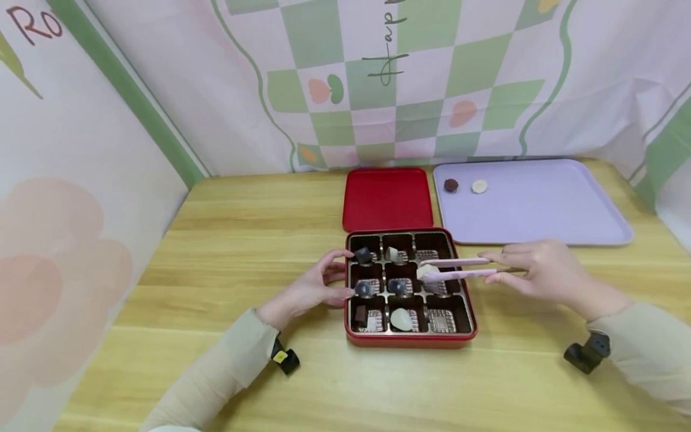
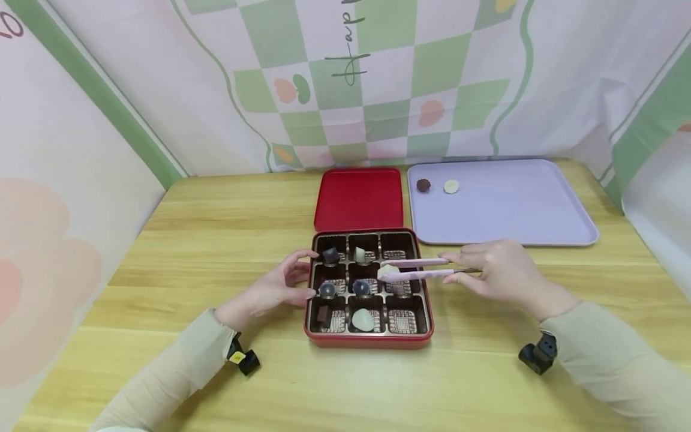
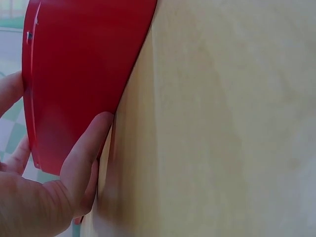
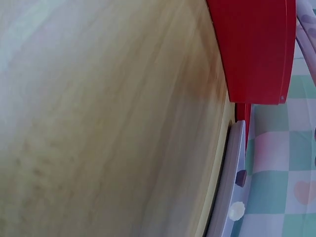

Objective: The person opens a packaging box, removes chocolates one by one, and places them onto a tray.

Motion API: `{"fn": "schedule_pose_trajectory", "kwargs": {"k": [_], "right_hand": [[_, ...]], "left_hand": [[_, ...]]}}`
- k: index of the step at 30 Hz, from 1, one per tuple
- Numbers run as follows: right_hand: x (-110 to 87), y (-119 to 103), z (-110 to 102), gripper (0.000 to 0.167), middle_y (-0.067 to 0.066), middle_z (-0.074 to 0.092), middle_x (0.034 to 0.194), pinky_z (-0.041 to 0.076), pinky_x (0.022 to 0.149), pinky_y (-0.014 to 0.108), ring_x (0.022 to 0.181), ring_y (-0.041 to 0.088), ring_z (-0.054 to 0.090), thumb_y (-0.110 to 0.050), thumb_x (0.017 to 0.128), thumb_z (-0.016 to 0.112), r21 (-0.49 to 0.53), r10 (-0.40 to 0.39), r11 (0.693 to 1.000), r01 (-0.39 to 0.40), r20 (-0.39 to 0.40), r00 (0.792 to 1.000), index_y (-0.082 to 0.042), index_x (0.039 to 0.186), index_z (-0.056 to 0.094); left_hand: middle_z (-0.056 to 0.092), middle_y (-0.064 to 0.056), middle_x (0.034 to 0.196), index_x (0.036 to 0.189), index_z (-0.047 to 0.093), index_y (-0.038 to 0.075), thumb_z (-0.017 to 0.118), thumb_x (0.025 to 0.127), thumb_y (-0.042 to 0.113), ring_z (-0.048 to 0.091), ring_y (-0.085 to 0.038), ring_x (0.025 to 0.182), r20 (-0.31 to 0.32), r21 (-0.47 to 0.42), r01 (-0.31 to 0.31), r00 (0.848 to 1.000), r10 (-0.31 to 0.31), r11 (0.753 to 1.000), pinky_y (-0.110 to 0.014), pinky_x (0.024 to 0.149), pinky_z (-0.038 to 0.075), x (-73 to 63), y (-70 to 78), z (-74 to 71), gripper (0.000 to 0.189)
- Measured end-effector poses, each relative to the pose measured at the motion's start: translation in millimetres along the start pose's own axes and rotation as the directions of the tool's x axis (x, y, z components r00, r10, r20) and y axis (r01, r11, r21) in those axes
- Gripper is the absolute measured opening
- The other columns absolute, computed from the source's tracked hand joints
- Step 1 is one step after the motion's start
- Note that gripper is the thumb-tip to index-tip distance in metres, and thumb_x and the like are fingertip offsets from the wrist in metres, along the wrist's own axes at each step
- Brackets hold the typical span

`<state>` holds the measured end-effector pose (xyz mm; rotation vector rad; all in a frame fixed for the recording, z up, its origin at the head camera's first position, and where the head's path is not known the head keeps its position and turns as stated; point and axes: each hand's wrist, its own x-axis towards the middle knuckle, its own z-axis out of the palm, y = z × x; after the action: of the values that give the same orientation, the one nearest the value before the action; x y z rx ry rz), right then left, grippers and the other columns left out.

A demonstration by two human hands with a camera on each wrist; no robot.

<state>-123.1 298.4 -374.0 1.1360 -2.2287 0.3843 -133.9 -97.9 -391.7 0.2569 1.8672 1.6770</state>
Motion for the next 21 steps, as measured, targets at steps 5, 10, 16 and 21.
{"fn": "schedule_pose_trajectory", "kwargs": {"k": [5, 10, 16, 21], "right_hand": [[-2.8, 5, -1, 0.068, 0.004, 0.068, 0.062, 0.042, 0.036, 0.021, 0.042, 0.005, 0.051, -0.064, 0.089, 0.041, -0.049, 0.032, 0.998, -0.033, -0.027, 0.999, -0.007, 0.087, 0.076], [-4.9, 14, -2, 0.066, -0.004, 0.059, 0.055, 0.031, 0.033, 0.019, 0.04, 0.0, 0.038, -0.065, 0.089, 0.041, -0.092, 0.061, 0.993, -0.068, -0.069, 0.996, -0.01, 0.09, 0.077], [-9.8, 22, -11, 0.07, -0.004, 0.058, 0.055, 0.033, 0.034, 0.022, 0.041, 0.002, 0.037, -0.068, 0.089, 0.038, -0.142, 0.152, 0.977, -0.157, -0.049, 0.987, -0.01, 0.092, 0.077], [-14.4, 30, -17, 0.077, 0.0, 0.063, 0.058, 0.037, 0.035, 0.028, 0.04, 0.014, 0.05, -0.072, 0.086, 0.037, -0.166, 0.207, 0.963, -0.212, -0.047, 0.977, -0.006, 0.089, 0.076]], "left_hand": [[0.034, -0.021, 0.14, 0.14, 0.035, 0.019, 0.064, 0.081, -0.009, 0.039, -0.037, 0.129, -0.001, -0.007, -0.002, 1.0, 0.002, 1.0, -0.04, 0.08, 0.059, -1.0, -0.8, 0.3, 0.071], [0.032, -0.022, 0.141, 0.141, 0.034, 0.019, 0.064, 0.081, -0.01, 0.037, -0.038, 0.13, 0.001, -0.018, 0.001, 1.0, -0.001, 1.0, -0.041, 0.08, 0.059, -2.2, -1.1, -0.7, 0.073], [0.032, -0.022, 0.142, 0.14, 0.035, 0.019, 0.064, 0.081, -0.009, 0.037, -0.038, 0.13, 0.005, -0.014, 0.003, 1.0, -0.003, 1.0, -0.041, 0.081, 0.059, -1.1, -0.8, -0.8, 0.072], [0.031, -0.023, 0.142, 0.14, 0.035, 0.019, 0.064, 0.081, -0.009, 0.036, -0.039, 0.131, 0.008, -0.012, 0.003, 1.0, -0.003, 1.0, -0.041, 0.081, 0.059, -0.6, -1.0, -0.8, 0.072]]}}
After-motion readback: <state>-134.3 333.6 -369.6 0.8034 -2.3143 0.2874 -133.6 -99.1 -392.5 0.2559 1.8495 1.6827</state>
